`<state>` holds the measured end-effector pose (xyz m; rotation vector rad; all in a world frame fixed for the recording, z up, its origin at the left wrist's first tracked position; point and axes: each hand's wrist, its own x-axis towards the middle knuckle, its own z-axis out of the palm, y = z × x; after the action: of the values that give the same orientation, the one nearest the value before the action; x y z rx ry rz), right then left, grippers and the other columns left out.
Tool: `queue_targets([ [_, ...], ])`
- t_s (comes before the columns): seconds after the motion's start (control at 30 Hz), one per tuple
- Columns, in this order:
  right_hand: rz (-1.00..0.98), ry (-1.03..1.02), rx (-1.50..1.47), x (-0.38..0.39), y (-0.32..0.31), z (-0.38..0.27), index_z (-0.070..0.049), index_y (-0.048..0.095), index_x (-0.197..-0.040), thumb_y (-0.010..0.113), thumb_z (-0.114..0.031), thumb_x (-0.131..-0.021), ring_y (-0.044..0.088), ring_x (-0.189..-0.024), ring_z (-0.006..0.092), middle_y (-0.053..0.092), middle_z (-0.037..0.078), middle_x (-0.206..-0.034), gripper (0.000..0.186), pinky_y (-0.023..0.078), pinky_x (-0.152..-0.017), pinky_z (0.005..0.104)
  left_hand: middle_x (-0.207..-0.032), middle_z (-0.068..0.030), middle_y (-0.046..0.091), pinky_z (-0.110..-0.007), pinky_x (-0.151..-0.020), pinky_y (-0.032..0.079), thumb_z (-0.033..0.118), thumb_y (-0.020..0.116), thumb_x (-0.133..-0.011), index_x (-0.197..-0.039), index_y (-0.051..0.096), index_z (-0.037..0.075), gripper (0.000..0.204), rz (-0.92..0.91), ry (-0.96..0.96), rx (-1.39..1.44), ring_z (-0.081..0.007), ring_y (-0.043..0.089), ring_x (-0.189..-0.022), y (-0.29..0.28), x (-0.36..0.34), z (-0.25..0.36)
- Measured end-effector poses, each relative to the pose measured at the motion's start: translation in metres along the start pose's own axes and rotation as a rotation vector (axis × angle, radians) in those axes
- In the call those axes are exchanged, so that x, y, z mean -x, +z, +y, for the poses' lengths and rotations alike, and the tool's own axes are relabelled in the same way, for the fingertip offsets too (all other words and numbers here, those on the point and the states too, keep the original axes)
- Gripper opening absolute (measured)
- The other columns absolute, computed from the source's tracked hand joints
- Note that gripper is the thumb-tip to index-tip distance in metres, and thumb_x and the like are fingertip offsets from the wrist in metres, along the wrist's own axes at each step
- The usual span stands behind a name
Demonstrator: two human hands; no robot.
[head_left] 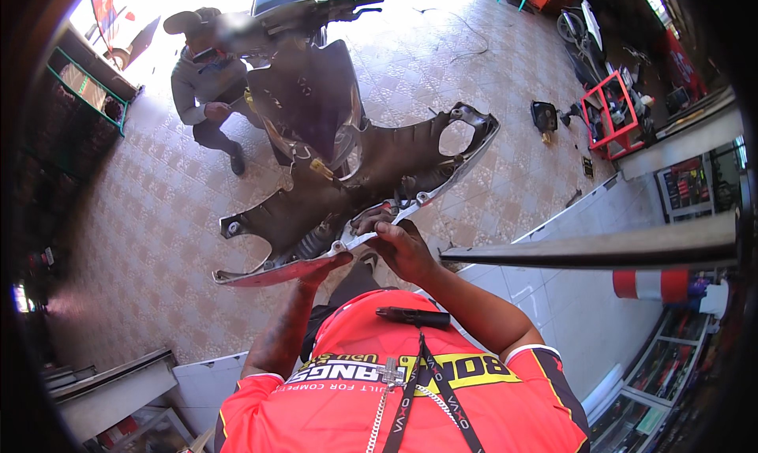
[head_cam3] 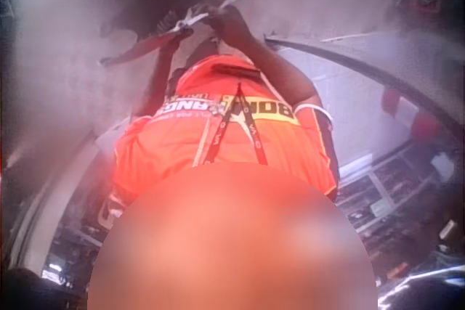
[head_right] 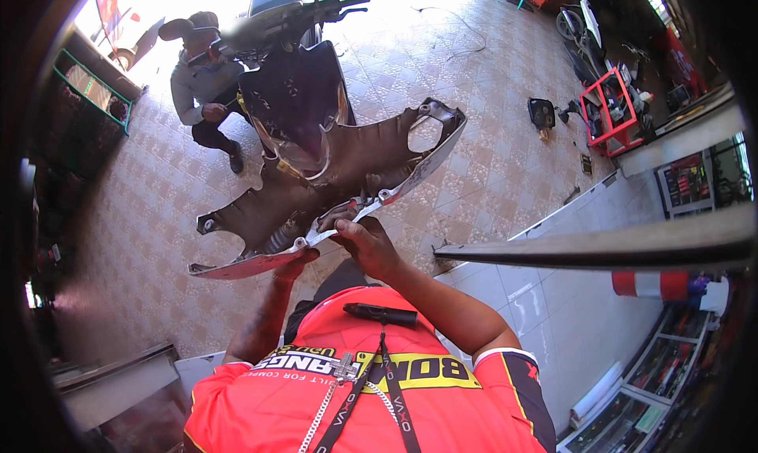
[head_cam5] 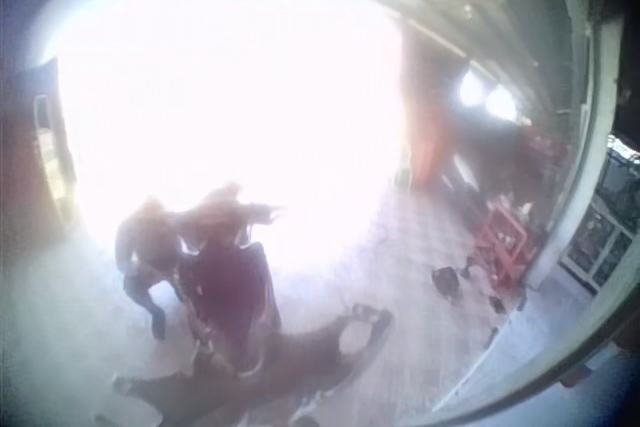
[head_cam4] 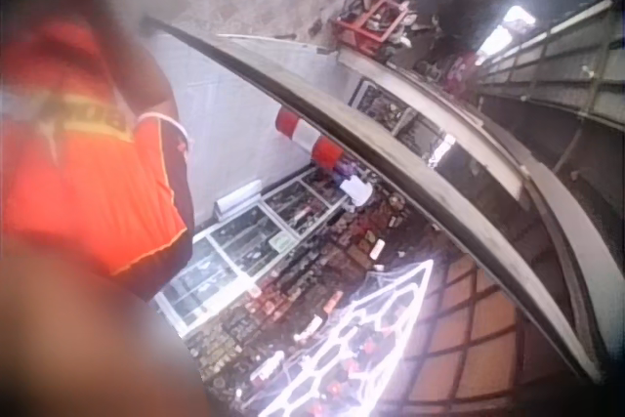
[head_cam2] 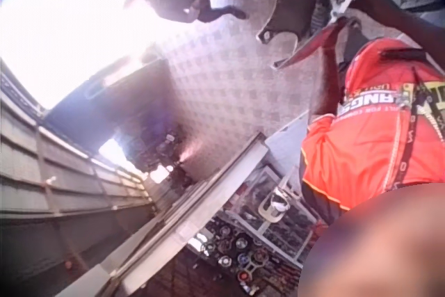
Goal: The person removes a front body panel from a scooter using a T-handle wrench and a screwdriver, then wipes the exposed area with a cloth. Another person assists by working near the ignition. The removed panel is placed on a nearby barrel.
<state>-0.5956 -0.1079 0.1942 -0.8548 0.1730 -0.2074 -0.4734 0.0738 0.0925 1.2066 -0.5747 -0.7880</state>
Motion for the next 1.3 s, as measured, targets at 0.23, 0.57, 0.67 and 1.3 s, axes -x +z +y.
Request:
queue_targets([
  [0.23, 0.048, 0.138, -0.047, -0.113, -0.030, -0.022, 0.000, 0.061, -0.118, 0.050, -0.031, -0.102, 0.058, -0.118, 0.0209, 0.062, 0.010, -0.118, 0.036, 0.042, -0.109, 0.0397, -0.090, 0.0035, 0.060, -0.032, -0.074, 0.047, 0.007, 0.079, -0.077, -0.104, 0.066, 0.007, 0.030, 0.138, 0.095, -0.448, -0.0108, 0.055, -0.085, -0.031, -0.103, 0.010],
  [0.57, 0.043, 0.669, 0.177, -0.246, -0.088, -0.075, -0.006, 0.066, -0.109, 0.057, -0.039, -0.101, 0.070, -0.099, 0.0191, 0.071, 0.007, -0.109, 0.036, 0.056, -0.091, 0.0349, -0.110, -0.0035, 0.066, -0.032, -0.086, 0.050, -0.002, 0.065, -0.079, -0.119, 0.062, 0.004, 0.041, 0.534, -0.039, -0.044, -0.0160, 0.063, -0.099, -0.022, -0.194, -0.008],
  [0.67, 0.005, 0.728, 0.020, -0.281, -0.120, -0.092, -0.007, 0.065, -0.106, 0.061, -0.034, -0.100, 0.068, -0.096, 0.0177, 0.069, 0.006, -0.105, 0.028, 0.056, -0.088, 0.0327, -0.116, -0.0036, 0.064, -0.033, -0.089, 0.050, 0.001, 0.066, -0.081, -0.127, 0.058, 0.005, 0.046, 0.595, -0.060, -0.010, -0.0156, 0.062, -0.102, -0.002, -0.228, -0.012],
  [1.3, -0.193, 0.903, 0.445, -0.413, -0.150, -0.172, -0.011, 0.058, -0.126, 0.063, -0.045, -0.097, 0.057, -0.111, 0.0189, 0.060, 0.004, -0.121, 0.045, 0.051, -0.088, 0.0393, -0.133, -0.0094, 0.059, -0.039, -0.101, 0.052, -0.001, 0.069, -0.088, -0.142, 0.046, 0.005, 0.059, 0.866, 0.241, 0.365, -0.0239, 0.060, -0.122, 0.061, -0.370, -0.009],
])
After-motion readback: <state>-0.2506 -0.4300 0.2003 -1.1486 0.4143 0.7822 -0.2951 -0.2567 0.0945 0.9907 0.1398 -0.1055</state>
